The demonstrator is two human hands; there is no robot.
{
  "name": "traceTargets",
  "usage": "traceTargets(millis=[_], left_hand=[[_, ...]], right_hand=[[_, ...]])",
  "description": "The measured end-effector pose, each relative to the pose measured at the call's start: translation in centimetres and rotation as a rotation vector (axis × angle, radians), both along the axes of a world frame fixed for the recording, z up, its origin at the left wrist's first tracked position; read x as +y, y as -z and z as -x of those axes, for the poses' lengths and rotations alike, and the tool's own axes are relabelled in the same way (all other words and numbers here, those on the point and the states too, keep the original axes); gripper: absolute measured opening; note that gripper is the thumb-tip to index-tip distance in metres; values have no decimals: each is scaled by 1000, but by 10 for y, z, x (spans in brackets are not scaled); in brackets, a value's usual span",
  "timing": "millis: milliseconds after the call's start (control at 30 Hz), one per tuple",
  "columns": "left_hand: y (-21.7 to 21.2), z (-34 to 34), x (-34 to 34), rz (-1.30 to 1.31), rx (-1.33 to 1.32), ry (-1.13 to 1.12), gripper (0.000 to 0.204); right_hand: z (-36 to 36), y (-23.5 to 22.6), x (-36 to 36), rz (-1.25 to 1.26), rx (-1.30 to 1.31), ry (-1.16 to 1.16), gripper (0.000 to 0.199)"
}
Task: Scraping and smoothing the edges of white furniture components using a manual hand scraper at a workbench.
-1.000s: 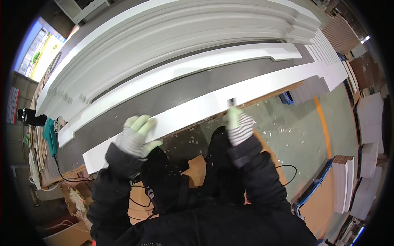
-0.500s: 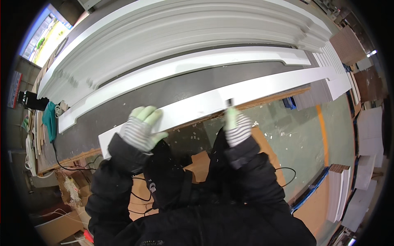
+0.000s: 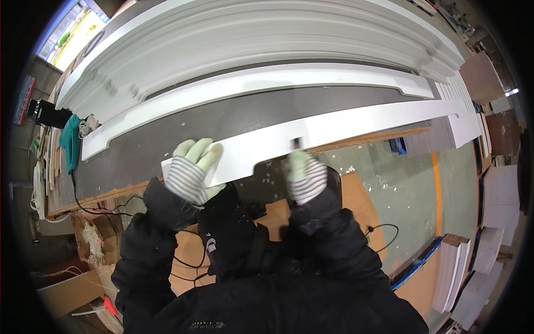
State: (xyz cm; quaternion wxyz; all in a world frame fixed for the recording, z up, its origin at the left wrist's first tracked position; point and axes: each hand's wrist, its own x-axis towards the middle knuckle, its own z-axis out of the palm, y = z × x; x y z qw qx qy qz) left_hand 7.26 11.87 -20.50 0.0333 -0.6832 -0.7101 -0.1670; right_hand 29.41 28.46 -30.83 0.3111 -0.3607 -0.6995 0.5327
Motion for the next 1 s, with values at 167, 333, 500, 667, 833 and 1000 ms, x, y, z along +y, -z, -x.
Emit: traceTargets(millis=[167,333,500,667,833,1000], left_hand=[[-8,-5,-3,47,16,-37,83],[-6,-2,-1,64,2,-32,83],[-8,-8,5,68,15,-31,81],[-4,-14,15,38,26,-13,81],[-2,-17,21,55,28,-20,81],[-9,-22,26,118,42,-65,82]], right_hand=[[29,-47,-28,62,-174,-392,53],[18,-63,-3,212,-208,-459,55],[18,-63,2,-235,-428,-947,52],[16,-72,11,118,-329,-580,53],[13,-80,25,-165,-450,-785,48],[-1,-89,26,-377,-492,-944,50]])
